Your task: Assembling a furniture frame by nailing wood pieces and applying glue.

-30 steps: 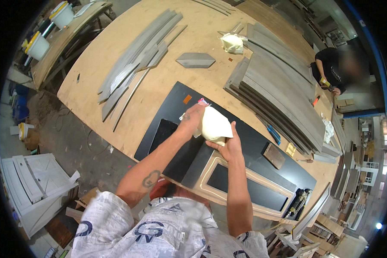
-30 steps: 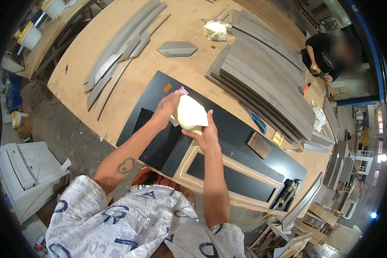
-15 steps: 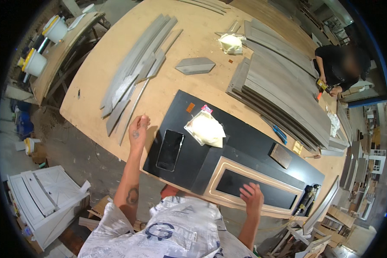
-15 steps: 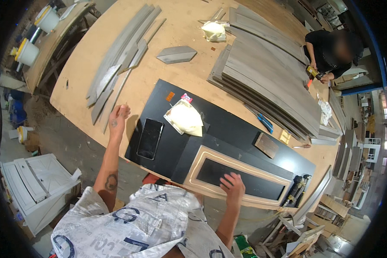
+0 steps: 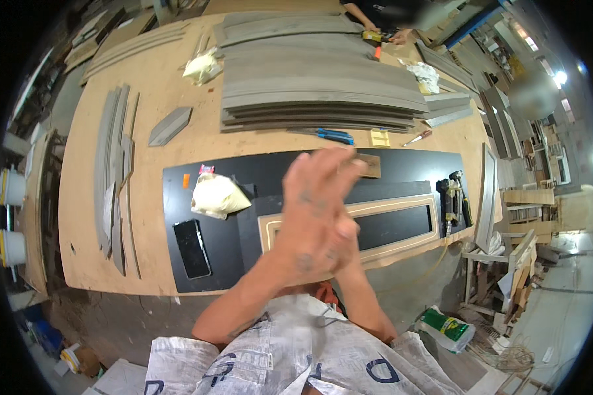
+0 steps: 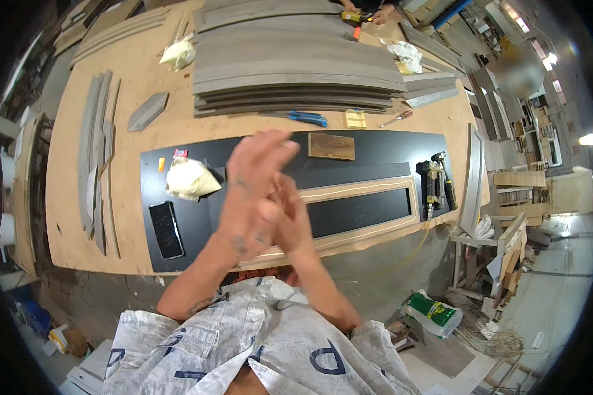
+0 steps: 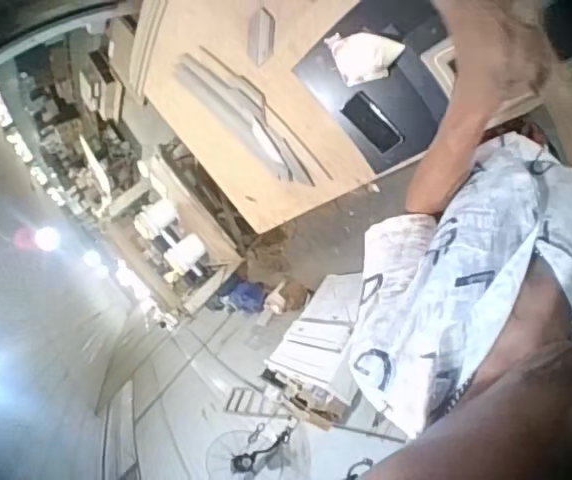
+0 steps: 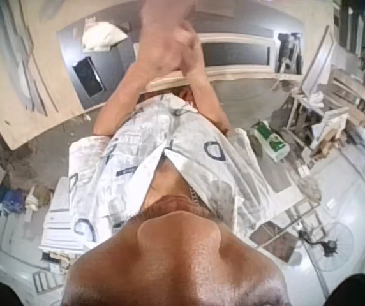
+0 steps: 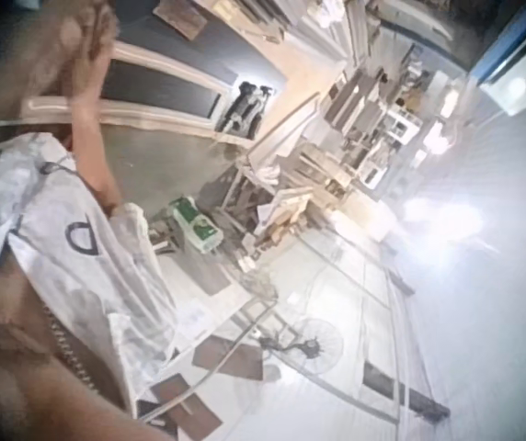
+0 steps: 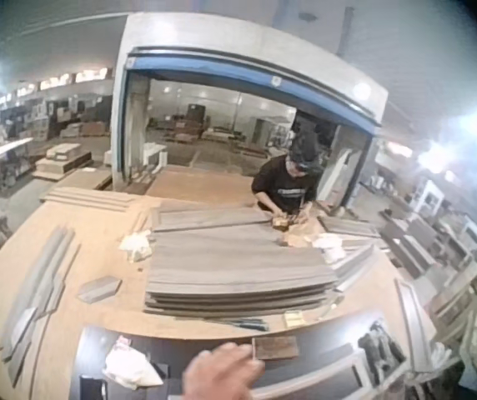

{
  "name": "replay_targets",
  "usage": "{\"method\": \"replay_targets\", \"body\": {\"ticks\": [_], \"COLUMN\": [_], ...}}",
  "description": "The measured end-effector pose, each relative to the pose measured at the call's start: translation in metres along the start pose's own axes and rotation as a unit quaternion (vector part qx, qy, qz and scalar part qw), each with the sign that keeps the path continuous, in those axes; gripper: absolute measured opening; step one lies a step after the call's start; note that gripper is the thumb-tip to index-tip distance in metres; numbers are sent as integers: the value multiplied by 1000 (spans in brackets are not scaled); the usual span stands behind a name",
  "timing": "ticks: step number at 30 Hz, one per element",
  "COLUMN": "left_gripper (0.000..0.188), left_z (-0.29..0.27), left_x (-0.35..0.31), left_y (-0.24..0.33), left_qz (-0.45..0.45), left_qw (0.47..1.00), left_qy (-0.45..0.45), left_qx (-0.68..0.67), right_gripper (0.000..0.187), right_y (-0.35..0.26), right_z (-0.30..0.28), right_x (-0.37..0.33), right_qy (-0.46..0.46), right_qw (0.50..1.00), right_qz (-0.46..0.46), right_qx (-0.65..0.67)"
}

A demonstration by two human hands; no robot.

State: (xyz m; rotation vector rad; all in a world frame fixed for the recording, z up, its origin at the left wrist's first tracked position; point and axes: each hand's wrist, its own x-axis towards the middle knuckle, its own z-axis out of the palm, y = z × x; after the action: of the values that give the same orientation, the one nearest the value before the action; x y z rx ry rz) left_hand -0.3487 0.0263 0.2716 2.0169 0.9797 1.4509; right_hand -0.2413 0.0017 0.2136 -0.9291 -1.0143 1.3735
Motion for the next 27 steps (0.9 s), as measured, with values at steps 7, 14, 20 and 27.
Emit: {"method": "replay_targets", "body": {"ticks": [7,14,20,27], "left_gripper": [79,66,56,49], "left_z": [143,221,170,178], "left_x": [-19,-38,-126,-203], "left_y": [49,12,24,83], "left_qz": [49,-148,-383,-528], "left_qw": [978,975,900,791], "left_qy": [-189,-48,148,306], "left_qx": [74,159,147,48], "right_gripper": [61,51,53,56], "right_y": [-20,9,18,27], "right_z": [-103,-201,-337,-339], "right_x": [-5,0,239,358], "right_qy": [44,-102,73,167], "right_qw": [975,953,973,961], "right_qz": [167,94,219,217], "right_qx": [139,269,11,47]}}
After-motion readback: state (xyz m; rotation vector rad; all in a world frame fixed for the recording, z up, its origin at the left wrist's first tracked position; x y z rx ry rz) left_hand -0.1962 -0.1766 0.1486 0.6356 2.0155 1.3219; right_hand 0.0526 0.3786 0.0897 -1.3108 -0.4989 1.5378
